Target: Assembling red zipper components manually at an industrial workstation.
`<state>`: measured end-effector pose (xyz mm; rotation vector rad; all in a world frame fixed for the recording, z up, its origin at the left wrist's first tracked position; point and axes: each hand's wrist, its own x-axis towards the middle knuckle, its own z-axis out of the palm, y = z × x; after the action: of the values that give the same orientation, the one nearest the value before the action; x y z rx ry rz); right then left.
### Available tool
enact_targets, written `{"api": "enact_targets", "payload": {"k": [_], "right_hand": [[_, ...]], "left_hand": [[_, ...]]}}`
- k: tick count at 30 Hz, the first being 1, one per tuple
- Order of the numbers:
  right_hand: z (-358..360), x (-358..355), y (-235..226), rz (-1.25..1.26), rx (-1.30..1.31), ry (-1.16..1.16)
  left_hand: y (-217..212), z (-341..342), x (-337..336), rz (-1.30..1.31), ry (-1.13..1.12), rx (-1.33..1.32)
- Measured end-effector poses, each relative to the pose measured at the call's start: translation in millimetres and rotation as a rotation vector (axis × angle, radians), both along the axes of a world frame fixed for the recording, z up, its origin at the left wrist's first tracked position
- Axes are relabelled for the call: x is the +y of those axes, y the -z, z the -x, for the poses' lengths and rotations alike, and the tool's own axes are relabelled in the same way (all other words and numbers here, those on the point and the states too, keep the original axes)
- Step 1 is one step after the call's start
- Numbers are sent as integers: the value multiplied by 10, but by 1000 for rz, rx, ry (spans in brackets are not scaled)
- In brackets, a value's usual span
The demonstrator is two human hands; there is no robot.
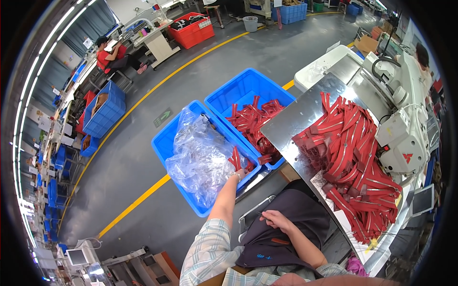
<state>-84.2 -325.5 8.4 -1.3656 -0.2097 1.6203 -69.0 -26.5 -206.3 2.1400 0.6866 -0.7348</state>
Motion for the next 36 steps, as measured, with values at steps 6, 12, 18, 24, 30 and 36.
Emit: {"api": "enact_targets", "payload": {"k": [6, 12, 18, 24, 30, 36], "right_hand": [[39, 50, -49, -15, 1, -12], [17, -29, -13, -17, 6, 15], [30, -22, -15, -23, 19, 17], [-17, 21, 39, -69, 115, -18], [-31, 293, -8, -127, 187, 22], [-88, 675, -55, -159, 67, 235]], "left_hand": [[-105, 64, 68, -171, 15, 67], [-156, 83, -67, -96, -7, -24], [-369, 306, 158, 249, -598, -657], [-1167, 702, 119, 818, -814, -971], [-2040, 1046, -137, 734, -698, -722], [-2112, 1236, -287, 820, -755, -577]]}}
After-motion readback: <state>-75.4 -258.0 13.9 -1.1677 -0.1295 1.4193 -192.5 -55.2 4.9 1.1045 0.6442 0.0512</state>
